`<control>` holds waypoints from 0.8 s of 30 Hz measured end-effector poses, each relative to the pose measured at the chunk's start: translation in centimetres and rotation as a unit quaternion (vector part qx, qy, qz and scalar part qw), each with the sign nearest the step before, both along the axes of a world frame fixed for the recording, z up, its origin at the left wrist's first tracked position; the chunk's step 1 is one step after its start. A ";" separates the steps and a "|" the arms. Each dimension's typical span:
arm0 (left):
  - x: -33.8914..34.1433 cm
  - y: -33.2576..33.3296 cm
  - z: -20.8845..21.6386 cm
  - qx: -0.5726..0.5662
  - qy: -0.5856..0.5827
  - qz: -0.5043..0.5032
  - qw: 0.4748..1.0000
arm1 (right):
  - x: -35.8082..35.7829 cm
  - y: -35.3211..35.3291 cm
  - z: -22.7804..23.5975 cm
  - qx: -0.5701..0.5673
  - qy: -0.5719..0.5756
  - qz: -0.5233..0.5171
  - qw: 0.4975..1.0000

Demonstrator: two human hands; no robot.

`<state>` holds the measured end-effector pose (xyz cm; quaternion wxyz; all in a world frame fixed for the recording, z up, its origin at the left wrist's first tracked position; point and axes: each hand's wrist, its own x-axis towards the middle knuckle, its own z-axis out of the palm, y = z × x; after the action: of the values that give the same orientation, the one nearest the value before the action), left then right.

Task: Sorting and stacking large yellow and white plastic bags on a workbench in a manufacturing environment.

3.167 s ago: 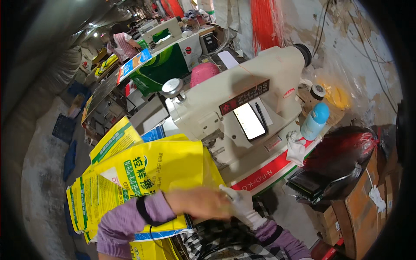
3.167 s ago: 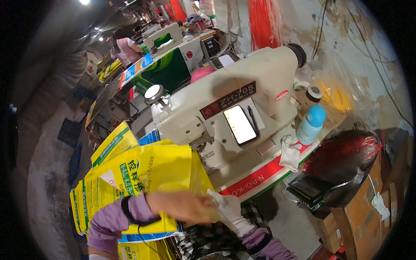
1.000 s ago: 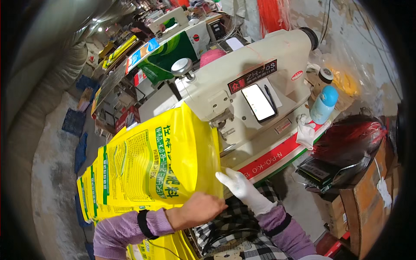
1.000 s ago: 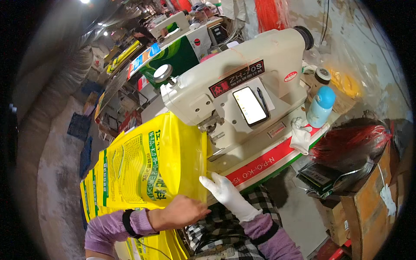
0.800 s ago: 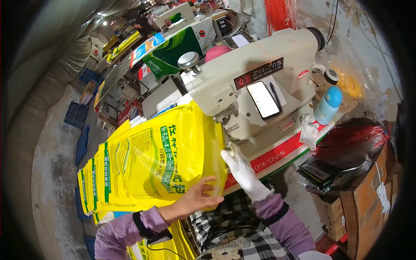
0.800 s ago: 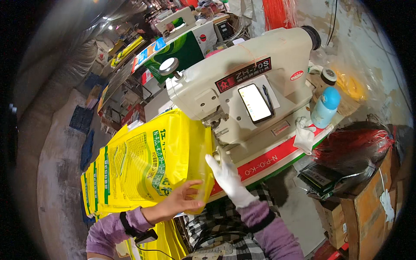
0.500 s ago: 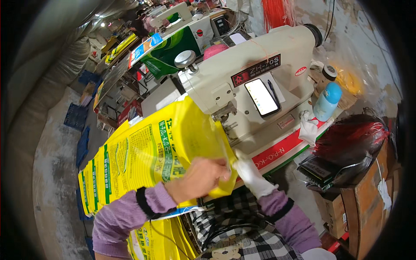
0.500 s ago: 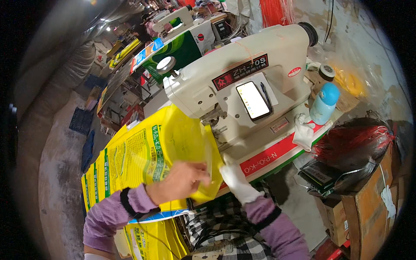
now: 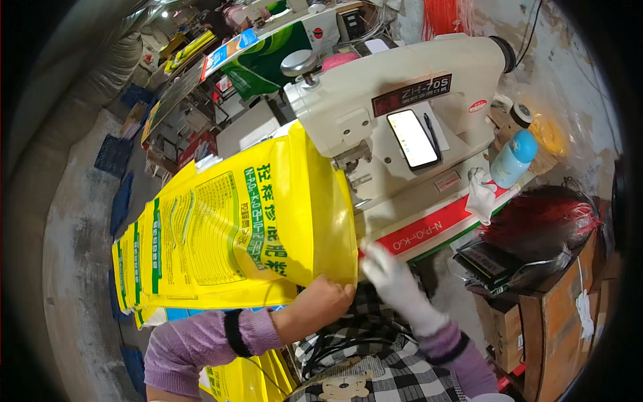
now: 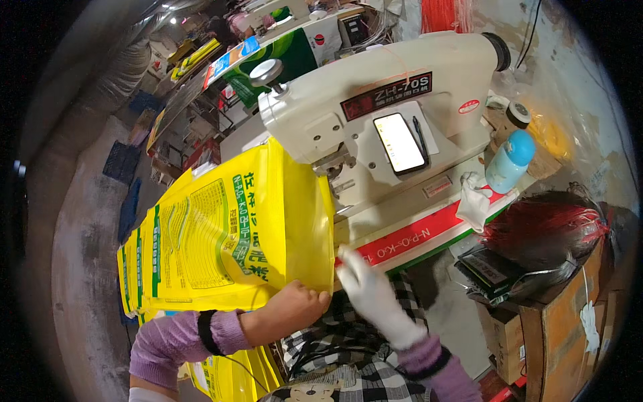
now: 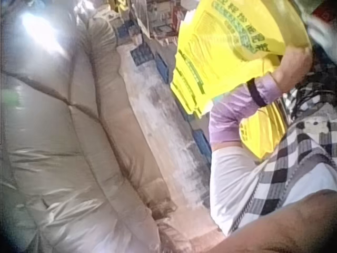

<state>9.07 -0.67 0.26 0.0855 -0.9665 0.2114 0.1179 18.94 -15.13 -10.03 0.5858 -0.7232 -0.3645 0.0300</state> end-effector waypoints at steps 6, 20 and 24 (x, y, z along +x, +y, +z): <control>3.6 -0.4 1.6 0.005 0.053 -0.186 0.981 | 4.5 7.5 -1.4 -0.347 0.048 -0.079 0.933; 1.3 -7.9 0.8 0.012 0.124 -0.058 0.991 | 6.9 13.8 -7.4 -0.228 0.013 -0.002 0.974; 3.7 1.7 10.2 -0.224 -0.111 0.037 0.968 | 6.6 10.5 -5.3 -0.256 -0.033 0.017 0.966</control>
<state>12.80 1.08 10.44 -0.1143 -0.9752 0.1857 -0.0378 25.51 -4.64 -15.30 0.3684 -0.8434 -0.3758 0.1083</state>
